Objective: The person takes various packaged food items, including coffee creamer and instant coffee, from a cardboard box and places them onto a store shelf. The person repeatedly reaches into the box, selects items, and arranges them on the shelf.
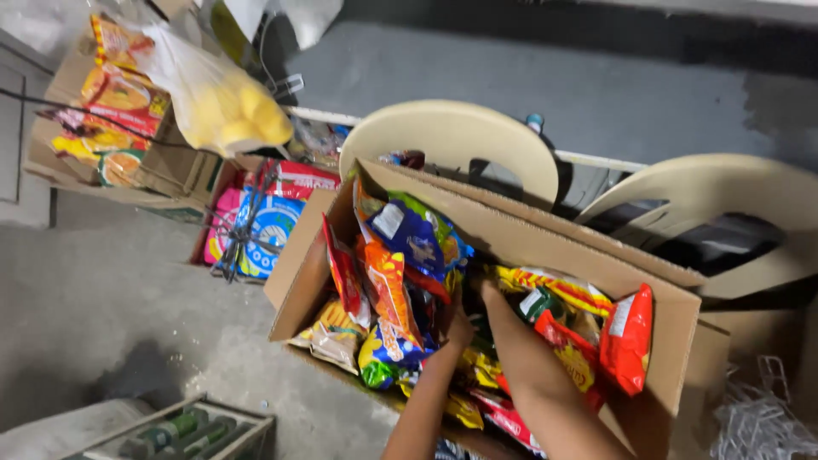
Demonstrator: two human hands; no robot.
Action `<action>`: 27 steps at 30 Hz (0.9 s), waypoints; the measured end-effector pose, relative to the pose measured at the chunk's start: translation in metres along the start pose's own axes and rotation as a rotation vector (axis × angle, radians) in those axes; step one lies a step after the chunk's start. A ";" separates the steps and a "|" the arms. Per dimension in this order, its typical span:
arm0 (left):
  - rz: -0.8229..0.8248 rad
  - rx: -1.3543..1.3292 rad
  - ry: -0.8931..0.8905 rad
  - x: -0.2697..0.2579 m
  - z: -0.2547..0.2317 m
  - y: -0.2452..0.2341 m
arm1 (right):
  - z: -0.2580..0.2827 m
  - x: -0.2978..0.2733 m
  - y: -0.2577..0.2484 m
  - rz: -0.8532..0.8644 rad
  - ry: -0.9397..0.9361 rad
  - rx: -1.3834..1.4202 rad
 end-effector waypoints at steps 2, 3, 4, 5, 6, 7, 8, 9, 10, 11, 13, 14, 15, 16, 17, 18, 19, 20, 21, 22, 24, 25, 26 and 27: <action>0.017 -0.038 -0.007 0.015 0.001 0.010 | 0.004 -0.010 -0.019 -0.004 0.047 0.075; 0.044 -0.078 -0.019 0.016 0.002 0.021 | 0.004 -0.023 -0.024 0.003 0.075 0.111; 0.053 -0.081 -0.024 0.011 0.003 0.024 | 0.005 -0.038 -0.027 0.013 0.100 0.147; 0.060 -0.077 -0.040 0.006 0.006 0.025 | 0.007 -0.053 -0.031 0.024 0.126 0.182; 0.055 -0.073 -0.046 0.009 0.005 0.021 | 0.009 -0.060 -0.043 0.019 0.150 0.217; 0.053 -0.075 -0.041 0.020 0.008 0.035 | 0.005 -0.063 -0.047 0.014 0.173 0.253; 0.043 -0.096 -0.033 0.028 0.011 0.050 | 0.001 -0.069 -0.049 0.011 0.198 0.288; 0.034 -0.116 -0.025 0.036 0.014 0.065 | -0.003 -0.075 -0.051 0.008 0.224 0.324; 0.035 -0.118 -0.024 0.029 0.011 0.053 | -0.007 -0.080 -0.050 0.009 0.247 0.360; 0.067 -0.118 -0.021 0.022 0.007 0.043 | -0.011 -0.086 -0.047 0.009 0.270 0.396; 0.092 -0.119 -0.020 0.002 -0.003 -0.006 | -0.020 -0.090 -0.044 0.008 0.308 0.470; 0.156 -0.036 -0.005 -0.015 -0.012 -0.038 | -0.025 -0.092 -0.037 0.008 0.327 0.508; 0.219 0.048 0.010 -0.032 -0.020 -0.070 | -0.027 -0.095 -0.026 0.009 0.345 0.546; 0.218 0.046 0.012 -0.026 -0.013 -0.049 | -0.074 -0.077 0.018 0.007 0.368 0.583; 0.181 -0.022 0.127 -0.021 -0.020 -0.032 | -0.115 -0.069 0.066 0.005 0.390 0.620; 0.140 -0.090 0.244 -0.015 -0.026 -0.016 | -0.141 -0.046 0.114 0.001 0.411 0.657; 0.138 -0.090 0.246 -0.004 -0.021 0.006 | -0.142 -0.046 0.111 -0.003 0.410 0.656; 0.186 -0.094 0.306 0.001 -0.021 0.036 | -0.146 -0.050 0.107 -0.046 0.418 0.643; 0.233 -0.098 0.367 0.006 -0.021 0.066 | -0.150 -0.054 0.103 -0.090 0.425 0.629; 0.238 -0.101 0.366 -0.006 -0.022 0.054 | -0.139 -0.068 0.087 -0.087 0.428 0.627; 0.402 0.013 0.390 -0.031 -0.026 0.045 | -0.121 -0.093 0.051 -0.124 0.474 0.611; 0.401 0.011 0.391 -0.039 -0.029 0.028 | -0.100 -0.107 0.020 -0.126 0.473 0.609; 0.413 0.013 0.392 -0.048 -0.032 0.013 | -0.081 -0.123 -0.007 -0.105 0.509 0.612; 0.425 0.016 0.393 -0.056 -0.034 -0.002 | -0.062 -0.139 -0.033 -0.084 0.545 0.615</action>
Point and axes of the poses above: each hand's wrist, its own x-axis towards the middle knuckle, its own y-axis out of the palm, z = x × y, the point moved 10 cm from there along x, towards the middle knuckle, and after that the axes turned 15 degrees about x, right-handed, at the moved point
